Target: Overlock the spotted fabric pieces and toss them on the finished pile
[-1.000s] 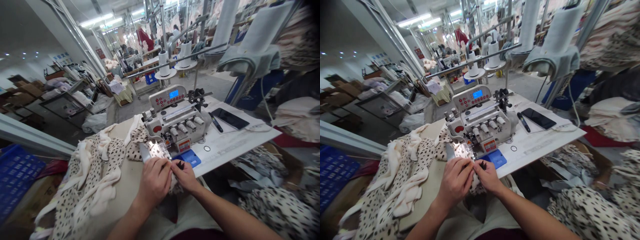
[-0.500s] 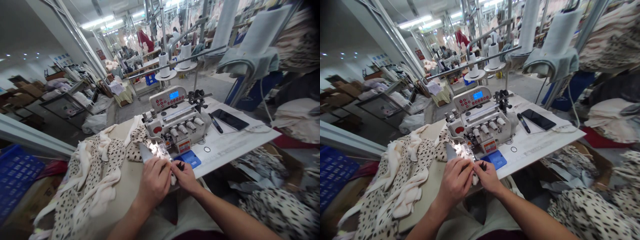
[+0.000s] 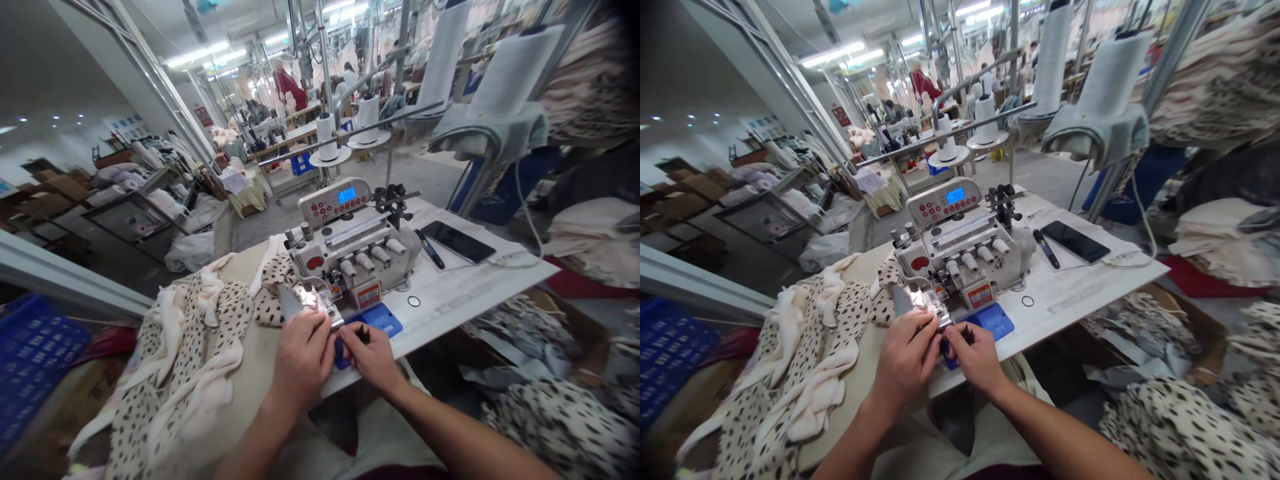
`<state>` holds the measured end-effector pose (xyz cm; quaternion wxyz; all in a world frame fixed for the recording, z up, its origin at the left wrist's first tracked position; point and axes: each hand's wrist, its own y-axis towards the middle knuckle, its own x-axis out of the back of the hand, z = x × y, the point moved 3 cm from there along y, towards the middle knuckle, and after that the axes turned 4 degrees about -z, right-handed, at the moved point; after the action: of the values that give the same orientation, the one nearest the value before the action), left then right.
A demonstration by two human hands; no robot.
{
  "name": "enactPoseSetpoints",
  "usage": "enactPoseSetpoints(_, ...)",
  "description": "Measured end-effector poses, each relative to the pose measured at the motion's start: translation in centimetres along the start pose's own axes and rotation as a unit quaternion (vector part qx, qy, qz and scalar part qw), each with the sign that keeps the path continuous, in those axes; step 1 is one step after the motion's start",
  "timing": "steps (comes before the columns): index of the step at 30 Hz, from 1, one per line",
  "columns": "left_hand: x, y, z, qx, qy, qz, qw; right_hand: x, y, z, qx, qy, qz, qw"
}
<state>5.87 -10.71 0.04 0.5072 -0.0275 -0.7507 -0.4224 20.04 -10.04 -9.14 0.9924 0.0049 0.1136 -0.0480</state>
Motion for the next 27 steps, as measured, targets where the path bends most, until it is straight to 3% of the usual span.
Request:
enactPoseSetpoints(3, 0.0, 0.3, 1.2, 0.024, -0.008, 0.013, 1.000, 1.5, 0.4, 1.5, 0.126, -0.193, -0.015, 0.973)
enactPoseSetpoints(6, 0.0, 1.1, 2.6, 0.049, -0.021, 0.035, 0.998, 2.8, 0.9, 2.2, 0.235, -0.366, -0.004, 0.901)
enactPoseSetpoints(9, -0.1, 2.2, 4.0, 0.077, -0.029, 0.062, 0.995, 3.6, 1.4, 1.9, 0.257, -0.491, 0.013, 0.832)
enactPoseSetpoints(12, 0.0, 2.9, 5.3, 0.099, -0.032, 0.082, 0.991, 3.9, 1.5, 1.5, 0.242, -0.552, 0.031, 0.797)
enactPoseSetpoints(16, 0.5, 2.7, 5.9, 0.111, -0.003, 0.090, 0.990, 4.2, 0.7, 1.5, 0.271, -0.530, 0.028, 0.803)
enactPoseSetpoints(21, 1.7, 2.2, 4.8, 0.132, 0.071, 0.098, 0.984, 4.4, -0.5, 2.3, 0.333, -0.464, 0.015, 0.820)
enactPoseSetpoints(24, 1.9, 2.5, 4.0, 0.129, 0.070, 0.129, 0.981, 4.5, -0.5, 2.4, 0.326, -0.472, -0.010, 0.819)
enactPoseSetpoints(27, 2.1, 2.6, 4.0, 0.165, 0.108, 0.175, 0.965, 4.3, -0.4, 2.6, 0.322, -0.461, -0.009, 0.827)
